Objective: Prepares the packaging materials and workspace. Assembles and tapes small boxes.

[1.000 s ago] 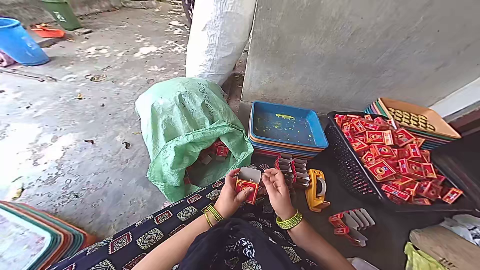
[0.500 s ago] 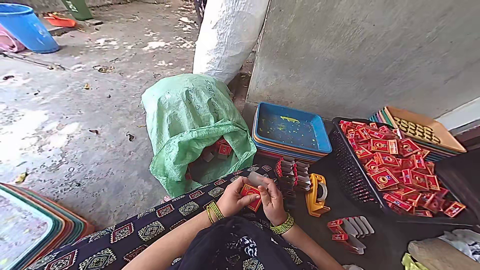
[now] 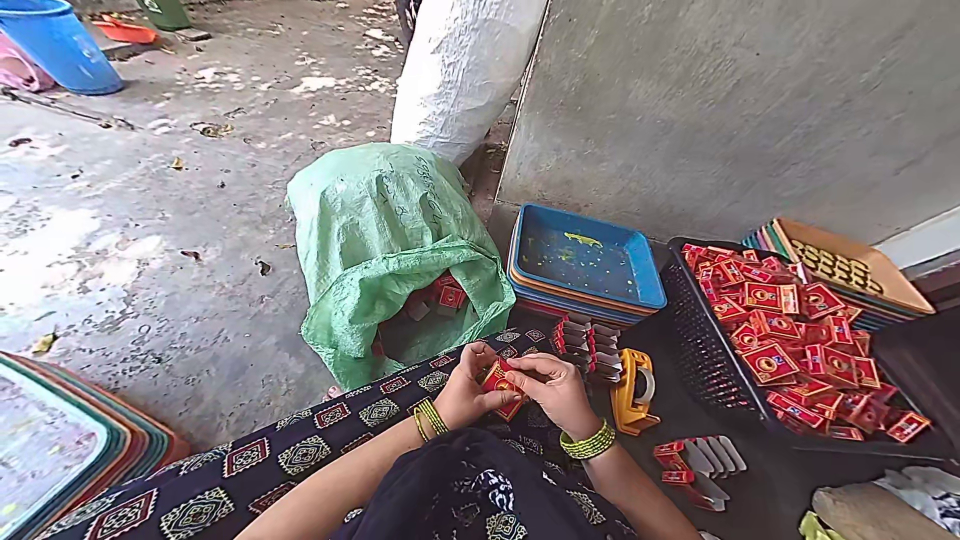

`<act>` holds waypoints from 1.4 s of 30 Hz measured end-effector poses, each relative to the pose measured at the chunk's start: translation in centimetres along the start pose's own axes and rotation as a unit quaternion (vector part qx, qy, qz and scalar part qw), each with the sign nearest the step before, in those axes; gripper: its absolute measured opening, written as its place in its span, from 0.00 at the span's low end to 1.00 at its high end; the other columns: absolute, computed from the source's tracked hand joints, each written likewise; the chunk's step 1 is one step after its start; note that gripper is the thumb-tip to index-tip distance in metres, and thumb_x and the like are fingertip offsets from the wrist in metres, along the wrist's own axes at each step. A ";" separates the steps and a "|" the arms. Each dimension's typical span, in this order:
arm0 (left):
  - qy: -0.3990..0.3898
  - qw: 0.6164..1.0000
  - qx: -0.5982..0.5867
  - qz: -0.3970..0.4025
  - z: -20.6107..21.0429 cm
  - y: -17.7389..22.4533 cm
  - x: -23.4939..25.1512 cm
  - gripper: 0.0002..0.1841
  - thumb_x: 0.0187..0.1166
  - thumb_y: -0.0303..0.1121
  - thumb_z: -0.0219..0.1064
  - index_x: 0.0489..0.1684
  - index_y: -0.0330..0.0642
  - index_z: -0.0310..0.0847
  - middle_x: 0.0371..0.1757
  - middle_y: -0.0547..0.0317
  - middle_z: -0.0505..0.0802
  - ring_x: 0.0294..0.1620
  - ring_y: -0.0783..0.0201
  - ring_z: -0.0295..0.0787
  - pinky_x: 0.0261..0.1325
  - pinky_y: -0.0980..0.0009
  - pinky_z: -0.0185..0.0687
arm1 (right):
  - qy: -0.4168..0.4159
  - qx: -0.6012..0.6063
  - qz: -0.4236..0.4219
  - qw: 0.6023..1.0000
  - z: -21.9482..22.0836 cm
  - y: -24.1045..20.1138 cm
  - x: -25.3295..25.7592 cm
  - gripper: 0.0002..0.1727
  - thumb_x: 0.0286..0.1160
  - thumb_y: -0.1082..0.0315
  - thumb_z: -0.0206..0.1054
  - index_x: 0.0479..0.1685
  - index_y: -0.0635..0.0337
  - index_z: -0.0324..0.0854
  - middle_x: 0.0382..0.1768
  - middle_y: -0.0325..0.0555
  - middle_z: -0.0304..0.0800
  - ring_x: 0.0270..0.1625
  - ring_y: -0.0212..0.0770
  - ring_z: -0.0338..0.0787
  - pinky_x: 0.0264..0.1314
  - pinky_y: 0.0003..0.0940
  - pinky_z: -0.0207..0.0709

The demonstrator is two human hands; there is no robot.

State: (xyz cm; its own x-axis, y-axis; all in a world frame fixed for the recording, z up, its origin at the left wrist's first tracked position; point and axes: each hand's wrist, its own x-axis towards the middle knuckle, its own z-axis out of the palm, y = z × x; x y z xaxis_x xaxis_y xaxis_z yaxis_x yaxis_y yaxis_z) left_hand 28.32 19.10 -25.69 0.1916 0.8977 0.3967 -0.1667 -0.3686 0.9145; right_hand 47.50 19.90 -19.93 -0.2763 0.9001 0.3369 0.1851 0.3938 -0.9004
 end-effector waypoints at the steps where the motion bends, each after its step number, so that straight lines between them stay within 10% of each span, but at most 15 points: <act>1: -0.006 1.000 -0.005 0.002 0.0 0.1 0.0 0.40 0.57 0.30 0.88 0.64 0.35 0.61 0.52 0.50 0.93 0.50 0.60 0.95 0.55 0.60 0.94 | -0.002 0.000 -0.005 1.000 -0.2 -0.1 0.1 0.09 0.66 0.72 0.82 0.45 0.62 0.96 0.47 0.46 0.98 0.54 0.36 0.95 0.61 0.31 0.90; 11: -0.071 0.996 -0.035 0.032 -0.2 -0.1 0.1 0.43 0.54 0.32 0.90 0.66 0.36 0.61 0.53 0.52 0.91 0.53 0.61 0.93 0.57 0.61 0.93 | -0.071 -0.007 -0.047 0.996 -2.0 -0.4 0.1 0.07 0.69 0.73 0.79 0.44 0.61 0.96 0.48 0.46 0.97 0.56 0.37 0.94 0.62 0.32 0.89; 16: -0.020 1.000 -0.011 0.005 0.0 -0.3 -0.1 0.39 0.59 0.35 0.88 0.65 0.33 0.64 0.52 0.50 0.91 0.49 0.61 0.94 0.53 0.61 0.94 | -0.132 -0.089 -0.062 0.985 -1.8 -1.0 0.0 0.19 0.79 0.73 0.58 0.59 0.55 0.93 0.53 0.47 0.85 0.58 0.34 0.83 0.62 0.27 0.80; 24: 0.061 0.997 -0.026 -0.034 0.1 -0.3 -0.1 0.27 0.68 0.29 0.82 0.62 0.34 0.73 0.54 0.50 0.92 0.47 0.59 0.95 0.50 0.61 0.96 | 0.020 -0.219 -0.168 0.961 1.7 1.0 -2.3 0.18 0.87 0.74 0.55 0.68 0.66 0.85 0.66 0.51 0.92 0.71 0.43 0.89 0.79 0.40 0.80; 30: 0.029 0.997 0.034 -0.058 -0.2 0.3 0.4 0.18 0.78 0.32 0.74 0.60 0.35 0.76 0.51 0.52 0.93 0.42 0.61 0.94 0.46 0.62 0.95 | 0.039 -0.101 0.074 0.991 -5.1 3.5 -2.3 0.25 0.84 0.67 0.64 0.78 0.67 0.74 0.65 0.48 0.92 0.63 0.39 0.93 0.65 0.38 0.90; 37: 0.041 0.995 0.076 -0.048 -0.4 -0.8 0.4 0.12 0.90 0.33 0.51 0.56 0.38 0.79 0.48 0.60 0.93 0.43 0.71 0.91 0.47 0.72 0.90 | 0.174 -0.395 0.458 0.777 -23.7 11.4 -6.4 0.23 0.82 0.66 0.64 0.74 0.63 0.79 0.66 0.57 0.89 0.73 0.54 0.85 0.79 0.54 0.72; 42: 0.040 0.993 0.089 -0.064 -0.3 -1.3 0.4 0.15 0.91 0.34 0.46 0.56 0.38 0.79 0.51 0.59 0.93 0.46 0.71 0.91 0.49 0.73 0.89 | 0.140 -0.260 0.553 0.779 -26.5 17.1 -10.4 0.25 0.89 0.61 0.60 0.82 0.57 0.71 0.66 0.55 0.87 0.52 0.48 0.90 0.53 0.48 0.83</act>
State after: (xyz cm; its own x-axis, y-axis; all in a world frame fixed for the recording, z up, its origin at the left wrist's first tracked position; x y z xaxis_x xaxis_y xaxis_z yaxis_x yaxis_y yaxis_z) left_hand 28.35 19.96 -26.74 0.1208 0.9537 0.2756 0.0296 -0.2809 0.9593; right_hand 78.54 22.23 -31.53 0.5265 0.7191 -0.4535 0.5404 -0.6949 -0.4745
